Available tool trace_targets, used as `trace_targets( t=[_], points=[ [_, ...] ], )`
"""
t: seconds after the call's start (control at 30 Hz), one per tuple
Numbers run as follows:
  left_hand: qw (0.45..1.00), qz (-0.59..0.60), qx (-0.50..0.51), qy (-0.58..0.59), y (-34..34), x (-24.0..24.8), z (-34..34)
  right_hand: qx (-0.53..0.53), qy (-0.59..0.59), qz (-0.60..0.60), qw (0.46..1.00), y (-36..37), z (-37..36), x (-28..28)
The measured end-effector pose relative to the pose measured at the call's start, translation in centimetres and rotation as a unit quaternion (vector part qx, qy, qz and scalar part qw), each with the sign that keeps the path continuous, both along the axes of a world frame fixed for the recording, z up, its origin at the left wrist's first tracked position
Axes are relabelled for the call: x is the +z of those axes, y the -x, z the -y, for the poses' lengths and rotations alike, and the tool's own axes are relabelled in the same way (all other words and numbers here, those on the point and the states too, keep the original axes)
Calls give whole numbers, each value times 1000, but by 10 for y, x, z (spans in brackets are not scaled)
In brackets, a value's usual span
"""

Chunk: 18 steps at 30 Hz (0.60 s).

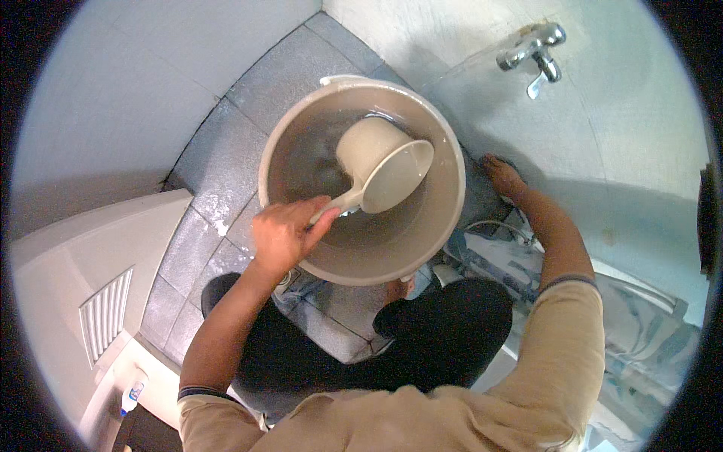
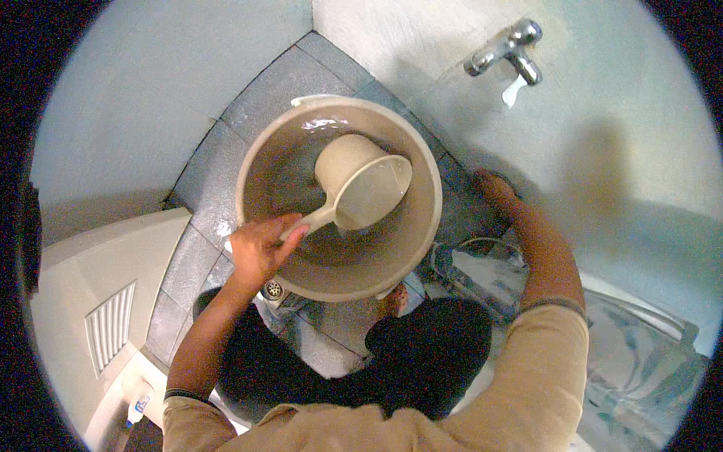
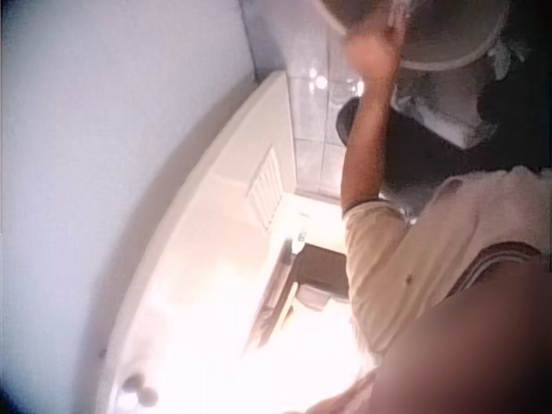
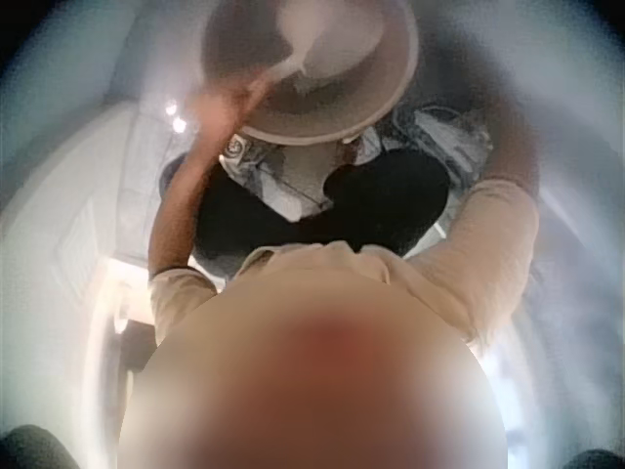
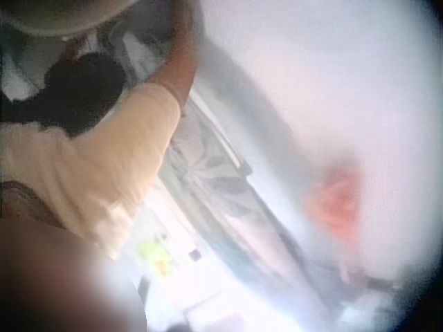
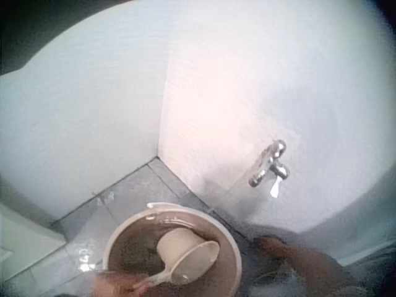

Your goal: The person washes plastic bottles in a bucket of water, then uses a steel wool pad and a plastic scoop to scrub and rinse a section of the tiled bathroom wall. The person repeatedly scoops water from the bucket to wet the wall and the pad while scrubbing.

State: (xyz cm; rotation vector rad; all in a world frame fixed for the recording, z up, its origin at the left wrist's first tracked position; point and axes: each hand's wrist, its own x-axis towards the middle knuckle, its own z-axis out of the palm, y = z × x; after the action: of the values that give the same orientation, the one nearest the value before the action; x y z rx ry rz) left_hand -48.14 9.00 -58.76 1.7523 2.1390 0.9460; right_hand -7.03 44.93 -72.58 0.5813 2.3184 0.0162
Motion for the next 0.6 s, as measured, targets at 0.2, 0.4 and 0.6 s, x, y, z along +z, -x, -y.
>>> trace_targets(
  t=[0.2, 0.4, 0.6],
  points=[
    [1000, -9, -8, 22, -1, 0, -1, 268, -300, -262, 877, 158, -70, 47],
    [999, -22, 0, 39, 0, -4, -1, -123, 4, -134, 983, 55, -1, 105],
    [999, -17, 21, 36, -3, -5, 2, -109, -6, -23, 994, 25, -6, 123]
  ],
)
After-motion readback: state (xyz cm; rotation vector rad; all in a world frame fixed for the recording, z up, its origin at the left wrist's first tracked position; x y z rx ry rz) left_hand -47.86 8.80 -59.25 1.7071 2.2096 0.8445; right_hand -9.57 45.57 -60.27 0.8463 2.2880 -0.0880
